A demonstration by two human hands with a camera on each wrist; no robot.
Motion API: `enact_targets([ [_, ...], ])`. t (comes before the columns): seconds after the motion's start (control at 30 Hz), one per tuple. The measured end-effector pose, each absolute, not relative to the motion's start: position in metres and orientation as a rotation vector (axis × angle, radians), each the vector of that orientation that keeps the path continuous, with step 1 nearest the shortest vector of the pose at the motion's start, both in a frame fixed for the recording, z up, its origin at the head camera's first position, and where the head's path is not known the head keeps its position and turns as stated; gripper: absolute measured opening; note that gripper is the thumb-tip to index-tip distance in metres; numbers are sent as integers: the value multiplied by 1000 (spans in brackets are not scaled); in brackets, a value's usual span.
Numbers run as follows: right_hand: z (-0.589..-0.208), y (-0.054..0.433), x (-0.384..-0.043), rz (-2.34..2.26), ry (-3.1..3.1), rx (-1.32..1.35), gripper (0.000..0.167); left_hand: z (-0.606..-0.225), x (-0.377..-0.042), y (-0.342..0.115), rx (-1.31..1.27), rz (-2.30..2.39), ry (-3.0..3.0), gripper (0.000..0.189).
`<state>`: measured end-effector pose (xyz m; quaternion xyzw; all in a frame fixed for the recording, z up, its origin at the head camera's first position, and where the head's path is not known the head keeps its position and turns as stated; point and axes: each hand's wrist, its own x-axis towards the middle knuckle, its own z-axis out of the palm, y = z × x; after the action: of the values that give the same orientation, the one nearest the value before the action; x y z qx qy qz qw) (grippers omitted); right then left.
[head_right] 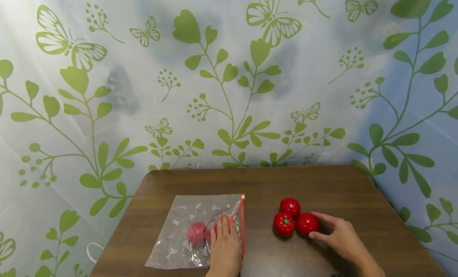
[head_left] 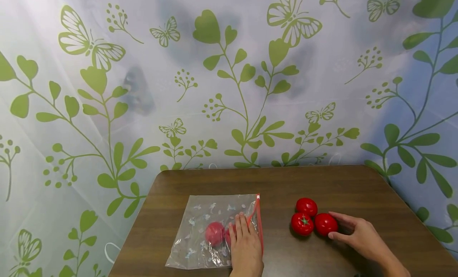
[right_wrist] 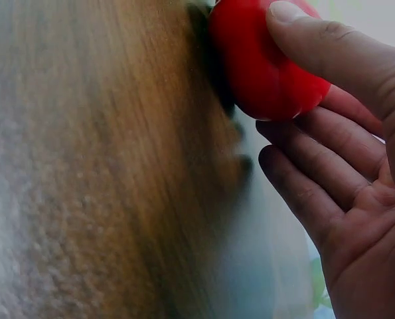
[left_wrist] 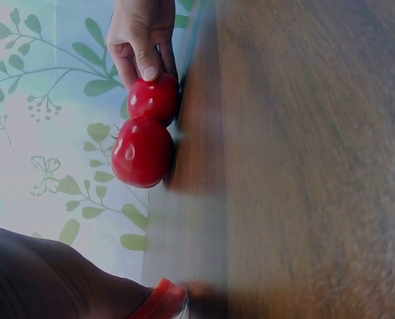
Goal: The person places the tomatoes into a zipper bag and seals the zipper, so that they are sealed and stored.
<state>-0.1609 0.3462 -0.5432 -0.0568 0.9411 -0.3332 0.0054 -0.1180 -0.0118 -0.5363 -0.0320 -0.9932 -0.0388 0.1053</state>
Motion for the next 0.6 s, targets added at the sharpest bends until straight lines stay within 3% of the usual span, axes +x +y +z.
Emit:
enact_targets([
  [0.6,-543,347,-158,-1077,2939,-178,72,-539,-117,-12,-97,-87,-2877,99],
])
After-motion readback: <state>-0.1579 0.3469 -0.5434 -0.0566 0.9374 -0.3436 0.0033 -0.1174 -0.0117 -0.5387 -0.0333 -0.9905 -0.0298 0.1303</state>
